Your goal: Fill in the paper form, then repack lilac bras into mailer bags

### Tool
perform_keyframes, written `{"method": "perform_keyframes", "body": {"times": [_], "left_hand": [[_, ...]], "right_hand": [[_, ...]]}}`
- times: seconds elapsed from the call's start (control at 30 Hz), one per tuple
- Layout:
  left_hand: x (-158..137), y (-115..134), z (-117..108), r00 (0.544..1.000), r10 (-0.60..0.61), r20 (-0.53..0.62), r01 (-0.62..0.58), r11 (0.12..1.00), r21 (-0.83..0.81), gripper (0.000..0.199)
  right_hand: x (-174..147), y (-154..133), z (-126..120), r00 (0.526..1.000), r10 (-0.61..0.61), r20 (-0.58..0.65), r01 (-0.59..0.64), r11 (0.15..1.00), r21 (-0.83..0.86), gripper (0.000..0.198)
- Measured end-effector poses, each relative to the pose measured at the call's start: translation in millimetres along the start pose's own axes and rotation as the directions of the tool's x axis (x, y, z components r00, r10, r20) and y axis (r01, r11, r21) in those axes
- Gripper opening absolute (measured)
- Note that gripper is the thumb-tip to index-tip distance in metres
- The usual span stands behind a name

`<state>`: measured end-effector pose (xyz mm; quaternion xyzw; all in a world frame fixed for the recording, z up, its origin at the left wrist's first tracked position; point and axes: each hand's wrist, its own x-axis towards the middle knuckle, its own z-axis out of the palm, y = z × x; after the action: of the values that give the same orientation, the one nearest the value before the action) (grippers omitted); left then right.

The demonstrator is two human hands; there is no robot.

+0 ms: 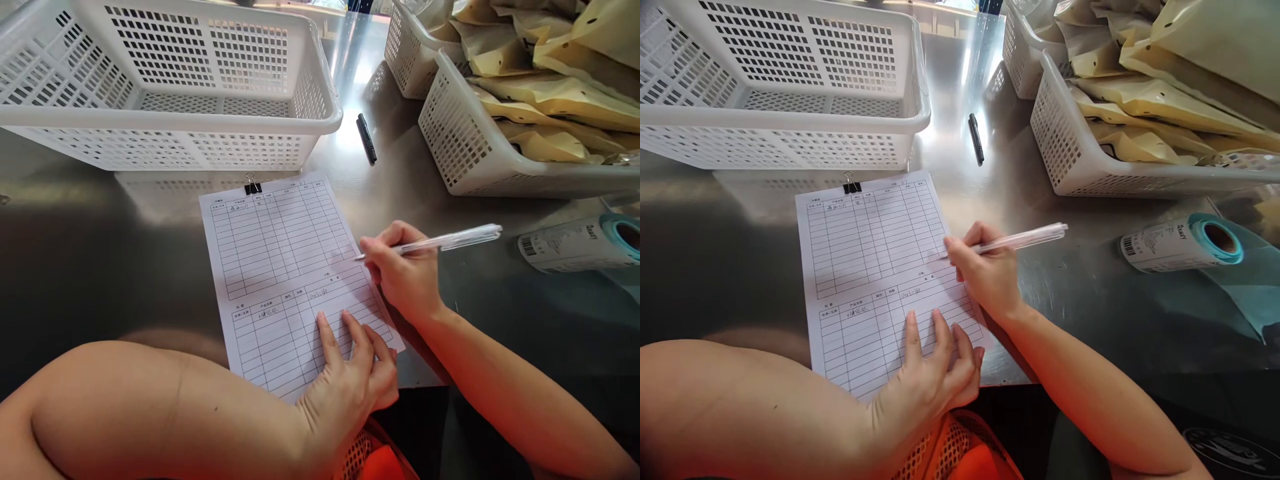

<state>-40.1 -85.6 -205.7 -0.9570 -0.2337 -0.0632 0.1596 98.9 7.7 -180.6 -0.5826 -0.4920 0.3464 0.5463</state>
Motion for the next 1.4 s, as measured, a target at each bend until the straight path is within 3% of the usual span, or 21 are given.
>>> {"method": "perform_keyframes", "body": {"times": [0.1, 0.23, 0.37, 0.43, 0.57, 0.63, 0.7, 0.73, 0.77, 0.8, 0.83, 0.87, 0.9, 0.93, 0.97, 1.03, 1.17, 1.27, 1.4], "left_hand": [[-0.4, -1.3, -0.6, 1.0, 0.016, 0.008, -0.017, 1.0, 0.01, 0.036], [-0.6, -3.4, -0.4, 0.999, 0.029, 0.017, -0.029, 0.999, 0.034, 0.038], [2.2, -3.6, 0.0, 0.999, 0.043, 0.014, -0.044, 0.997, 0.055, 0.036], [4.6, -2.6, -2.1, 0.997, 0.047, 0.065, -0.05, 0.998, 0.036, 0.037], [0.9, -4.2, -16.9, 0.976, 0.053, 0.213, -0.015, 0.984, -0.176, 0.074], [-10.5, -12.6, -26.6, 0.99, 0.049, 0.132, 0.003, 0.93, -0.368, 0.077], [-28.0, -29.5, -33.4, 0.99, -0.137, -0.045, 0.094, 0.849, -0.52, 0.064], [-37.9, -41.5, -34.8, 0.938, -0.326, -0.12, 0.194, 0.778, -0.597, 0.056], [-47.6, -55.9, -34.9, 0.814, -0.561, -0.149, 0.308, 0.635, -0.708, 0.05], [-56.2, -72.1, -33.8, 0.619, -0.778, -0.11, 0.385, 0.422, -0.82, 0.044], [-63.2, -89.4, -31.6, 0.394, -0.919, 0.01, 0.384, 0.154, -0.91, 0.039], [-68.2, -106.8, -28.7, 0.196, -0.962, 0.191, 0.302, -0.126, -0.945, 0.034], [-70.8, -123.3, -25.5, 0.082, -0.944, 0.319, 0.233, -0.293, -0.927, 0.026], [-71.2, -138.0, -22.2, 0.024, -0.908, 0.419, 0.172, -0.409, -0.896, 0.019], [-69.5, -150.1, -19.1, 0.003, -0.874, 0.485, 0.137, -0.481, -0.866, 0.012], [-61.0, -165.3, -13.9, 0.028, -0.819, 0.573, 0.109, -0.567, -0.816, 0.008], [-33.6, -164.6, -5.5, 0.161, -0.724, 0.671, 0.094, -0.665, -0.741, 0.014], [-19.7, -151.2, -0.5, 0.225, -0.738, 0.636, 0.045, -0.644, -0.763, 0.015], [-28.7, -133.8, -2.7, 0.222, -0.816, 0.534, -0.076, -0.56, -0.825, 0.021]], "right_hand": [[22.0, 7.4, -4.9, 0.987, -0.071, -0.143, 0.082, 0.994, 0.072, 0.034], [49.3, 27.9, -3.7, 0.963, -0.083, -0.258, 0.101, 0.993, 0.058, 0.029], [61.4, 41.8, -1.4, 0.981, -0.074, -0.182, 0.092, 0.991, 0.094, 0.033], [62.9, 44.1, -1.6, 0.989, -0.066, -0.135, 0.081, 0.991, 0.109, 0.036], [60.3, 42.2, -4.6, 0.997, -0.043, -0.058, 0.05, 0.991, 0.127, 0.05], [55.9, 38.7, -7.3, 0.999, -0.034, -0.015, 0.036, 0.991, 0.128, 0.056], [50.2, 34.0, -10.6, 0.999, -0.05, 0.004, 0.05, 0.998, 0.049, 0.057], [47.4, 31.4, -12.2, 0.997, -0.073, 0.003, 0.073, 0.997, -0.038, 0.056], [44.7, 28.7, -13.5, 0.995, -0.104, -0.001, 0.103, 0.986, -0.135, 0.054], [42.4, 26.2, -14.3, 0.99, -0.141, -0.001, 0.137, 0.962, -0.235, 0.052], [40.3, 24.0, -14.6, 0.984, -0.177, 0.01, 0.171, 0.929, -0.327, 0.048], [38.5, 22.1, -14.2, 0.978, -0.205, 0.03, 0.2, 0.895, -0.398, 0.044], [36.6, 20.7, -13.2, 0.973, -0.224, 0.055, 0.225, 0.869, -0.441, 0.041], [34.8, 19.8, -11.8, 0.968, -0.238, 0.081, 0.248, 0.851, -0.463, 0.038], [32.7, 19.3, -10.2, 0.962, -0.251, 0.107, 0.271, 0.833, -0.482, 0.037], [28.4, 19.4, -7.1, 0.954, -0.265, 0.142, 0.3, 0.822, -0.484, 0.037], [22.9, 20.1, -5.0, 0.952, -0.27, 0.146, 0.307, 0.835, -0.457, 0.037], [24.0, 18.1, -7.3, 0.967, -0.229, 0.111, 0.255, 0.888, -0.384, 0.036], [25.5, 12.6, -10.5, 0.986, -0.163, 0.039, 0.168, 0.96, -0.226, 0.039]]}}
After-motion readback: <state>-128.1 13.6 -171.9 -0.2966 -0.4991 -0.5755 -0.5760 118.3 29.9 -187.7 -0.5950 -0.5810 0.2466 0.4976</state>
